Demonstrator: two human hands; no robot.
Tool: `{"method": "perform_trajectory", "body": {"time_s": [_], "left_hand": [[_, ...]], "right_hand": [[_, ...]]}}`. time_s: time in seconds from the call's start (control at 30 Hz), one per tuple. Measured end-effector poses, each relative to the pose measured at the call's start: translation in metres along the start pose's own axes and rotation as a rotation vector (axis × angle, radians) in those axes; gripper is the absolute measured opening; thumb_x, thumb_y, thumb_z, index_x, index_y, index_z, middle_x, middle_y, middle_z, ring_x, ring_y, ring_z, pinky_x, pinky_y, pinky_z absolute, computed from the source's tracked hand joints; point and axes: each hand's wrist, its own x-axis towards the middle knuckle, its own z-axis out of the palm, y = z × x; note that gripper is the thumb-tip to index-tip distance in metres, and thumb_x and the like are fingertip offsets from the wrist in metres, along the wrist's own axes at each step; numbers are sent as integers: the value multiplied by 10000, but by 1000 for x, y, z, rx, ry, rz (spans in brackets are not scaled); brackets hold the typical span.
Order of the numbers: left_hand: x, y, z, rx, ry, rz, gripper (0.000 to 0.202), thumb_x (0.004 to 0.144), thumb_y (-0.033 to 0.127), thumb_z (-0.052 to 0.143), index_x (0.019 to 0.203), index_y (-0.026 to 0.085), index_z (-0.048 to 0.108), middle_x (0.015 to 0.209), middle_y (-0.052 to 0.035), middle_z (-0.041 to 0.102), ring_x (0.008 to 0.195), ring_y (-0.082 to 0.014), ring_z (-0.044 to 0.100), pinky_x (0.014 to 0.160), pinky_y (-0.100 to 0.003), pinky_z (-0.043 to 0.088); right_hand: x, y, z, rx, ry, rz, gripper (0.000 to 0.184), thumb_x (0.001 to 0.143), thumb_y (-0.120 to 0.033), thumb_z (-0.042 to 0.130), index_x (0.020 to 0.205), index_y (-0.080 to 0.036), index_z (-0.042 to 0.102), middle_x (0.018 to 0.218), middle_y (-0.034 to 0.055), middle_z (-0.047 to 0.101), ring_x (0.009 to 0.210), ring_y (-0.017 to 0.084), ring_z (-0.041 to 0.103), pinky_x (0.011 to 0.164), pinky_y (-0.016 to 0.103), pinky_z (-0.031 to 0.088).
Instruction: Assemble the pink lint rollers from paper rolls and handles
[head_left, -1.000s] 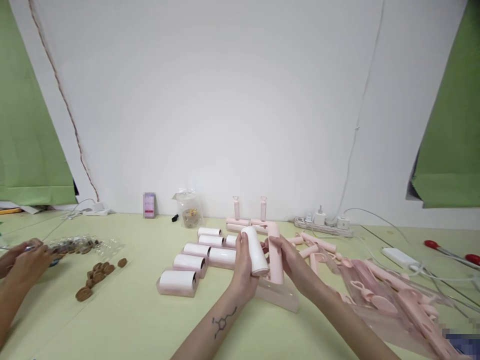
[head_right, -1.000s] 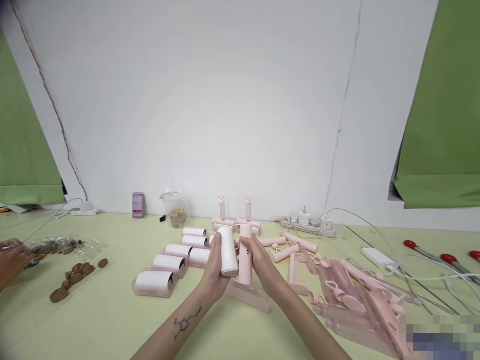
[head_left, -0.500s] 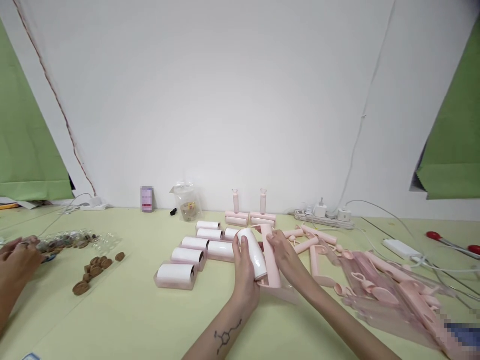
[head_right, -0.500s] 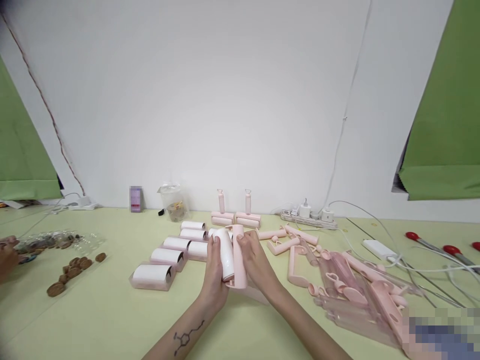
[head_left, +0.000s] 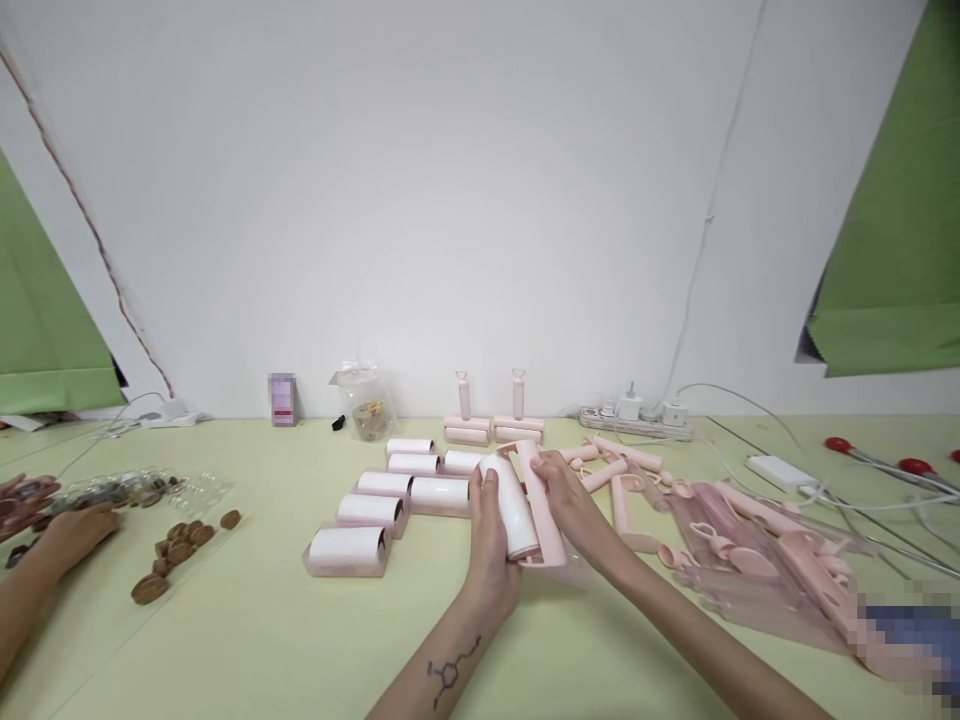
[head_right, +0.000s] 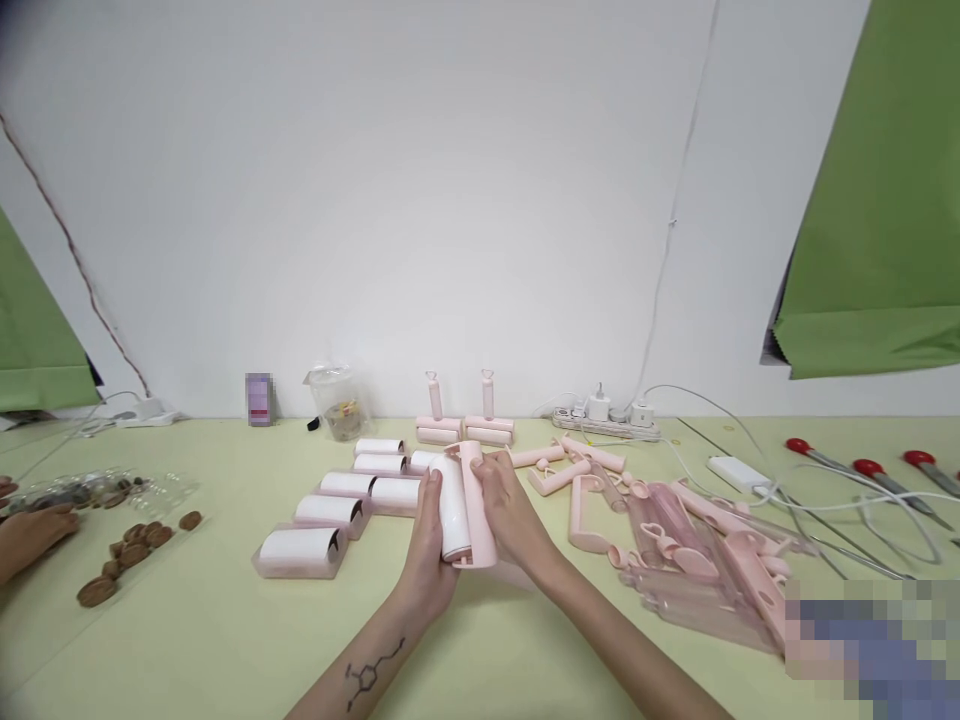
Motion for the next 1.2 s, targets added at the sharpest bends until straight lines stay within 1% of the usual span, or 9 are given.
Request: {"method": "perform_trajectory", "body": {"time_s": [0.13, 0.27, 0.33, 0.47, 0.57, 0.63, 0.83, 1.03, 1.2], "left_hand": [[-5, 1, 4, 61, -105, 33, 548, 751, 452, 534, 1229, 302, 311, 1104, -37, 554, 923, -176, 577, 743, -239, 469], [-7, 1, 4, 182, -155, 11, 677, 720, 409, 593, 1260, 316, 195, 1060, -47, 564, 876, -181, 591, 728, -257, 462], [-6, 4, 1, 273, -188, 1, 728, 712, 402, 601, 1272, 307, 146, 1076, -60, 549, 885, -186, 582, 730, -267, 456], [-7, 15, -20, 671, -359, -12, 789, 649, 356, 658, 1270, 247, 185, 994, -55, 567, 858, -191, 558, 746, -290, 435], [-13, 20, -40, 1053, -456, -70, 884, 548, 273, 716, 1279, 260, 218, 1003, -41, 554, 851, -205, 537, 749, -319, 427], [-20, 20, -48, 1239, -485, -101, 953, 515, 274, 725, 1303, 286, 188, 1089, -57, 520, 894, -230, 523, 768, -339, 416], [-34, 21, -45, 1438, -647, -52, 784, 525, 305, 707, 1219, 328, 344, 1014, 1, 585, 892, -238, 543, 724, -285, 417], [-35, 25, -40, 1585, -678, 10, 722, 542, 326, 702, 1174, 344, 352, 1051, 40, 581, 893, -230, 553, 677, -248, 407], [-38, 27, -39, 1788, -749, 48, 669, 581, 400, 666, 1171, 374, 351, 1097, 50, 565, 915, -244, 557, 699, -261, 385]], "right_hand": [[-3, -1, 2, 16, 29, -40, 357, 841, -405, 276, 1005, -206, 524, 914, 22, 518, 802, 173, 509, 713, 285, 418], [-7, 2, 3, 10, 134, -205, 330, 857, -379, 284, 1082, -253, 489, 1119, 21, 475, 1062, 164, 425, 889, 283, 347], [-9, 2, -3, -23, 133, -229, 341, 860, -383, 282, 1111, -256, 475, 1139, 25, 480, 1081, 167, 414, 896, 292, 347], [-20, 1, -30, -112, -102, -137, 405, 861, -422, 250, 1058, -224, 542, 1007, 50, 569, 870, 181, 535, 734, 309, 444], [-35, 2, -50, -278, -354, -94, 315, 800, -403, 421, 983, -216, 596, 883, 41, 614, 804, 179, 560, 689, 287, 451], [-48, 5, -55, -378, -433, -113, 276, 750, -324, 502, 991, -227, 592, 868, 30, 621, 776, 166, 565, 672, 261, 447], [-73, 24, -50, -524, -445, -171, 404, 634, -192, 551, 1036, -231, 536, 805, -3, 585, 735, 142, 540, 642, 226, 426], [-82, 31, -47, -550, -436, -215, 449, 644, -141, 498, 1087, -217, 485, 817, 0, 586, 716, 129, 536, 641, 208, 410], [-82, 25, -46, -542, -481, -229, 238, 618, -76, 447, 784, -206, 555, 714, -23, 577, 644, 108, 522, 582, 180, 378]]}}
